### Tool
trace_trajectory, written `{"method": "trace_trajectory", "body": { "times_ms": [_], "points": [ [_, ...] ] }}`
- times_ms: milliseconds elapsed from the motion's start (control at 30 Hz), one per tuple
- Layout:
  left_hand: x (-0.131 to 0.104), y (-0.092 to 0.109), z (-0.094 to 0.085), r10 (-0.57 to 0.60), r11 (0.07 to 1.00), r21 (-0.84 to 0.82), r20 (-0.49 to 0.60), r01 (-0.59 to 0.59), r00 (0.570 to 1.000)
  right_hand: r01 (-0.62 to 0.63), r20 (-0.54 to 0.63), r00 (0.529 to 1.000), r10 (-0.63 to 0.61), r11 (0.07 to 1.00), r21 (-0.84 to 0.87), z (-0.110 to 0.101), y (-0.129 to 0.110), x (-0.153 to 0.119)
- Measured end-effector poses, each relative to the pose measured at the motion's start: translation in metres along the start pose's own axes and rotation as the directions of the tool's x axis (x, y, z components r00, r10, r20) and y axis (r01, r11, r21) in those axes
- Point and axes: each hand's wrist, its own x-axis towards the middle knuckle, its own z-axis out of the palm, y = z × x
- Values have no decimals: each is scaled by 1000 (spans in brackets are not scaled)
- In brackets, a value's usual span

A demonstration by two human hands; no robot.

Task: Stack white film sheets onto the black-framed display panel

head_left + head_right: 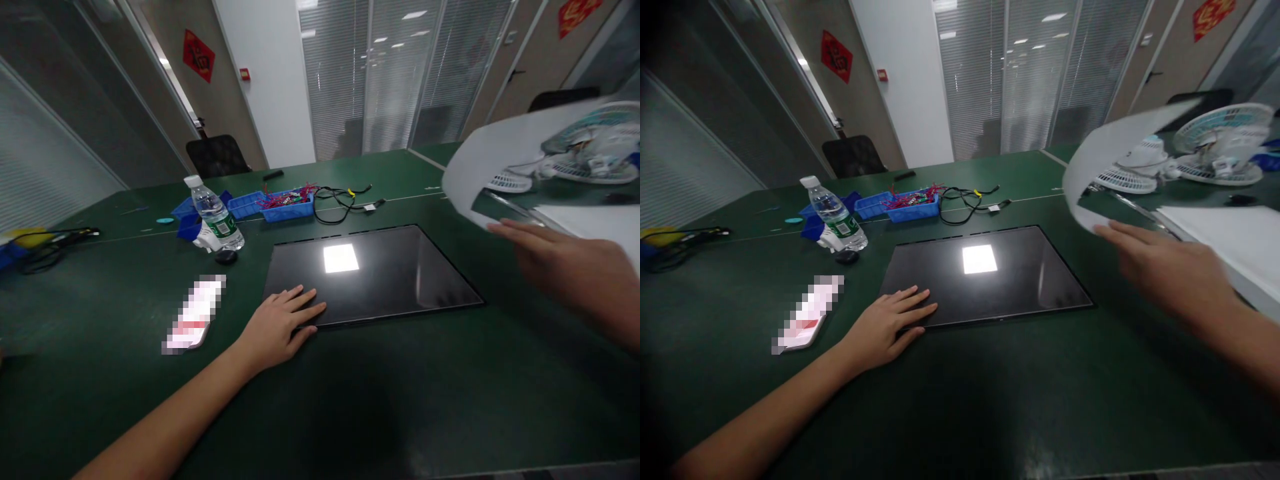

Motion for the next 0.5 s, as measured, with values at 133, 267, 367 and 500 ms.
{"method": "trace_trajectory", "body": {
  "times_ms": [133, 267, 367, 500],
  "points": [
    [1, -2, 4, 35, 998, 58, -62, -31, 997, 387, 4, 921, -388, 918, -80, 19, -86, 21],
    [-11, -8, 6, 177, 983, 88, -239, -160, 955, 576, -10, 817, -577, 814, 68, 40, -163, 22],
    [-22, -11, 2, 243, 970, 116, -443, -213, 863, 602, -19, 791, -611, 773, 200, 51, -191, 12],
    [-25, -16, -5, -28, 999, 6, -624, 41, 781, 579, 23, 794, -607, 768, 272, 51, -199, 1]
  ]
}}
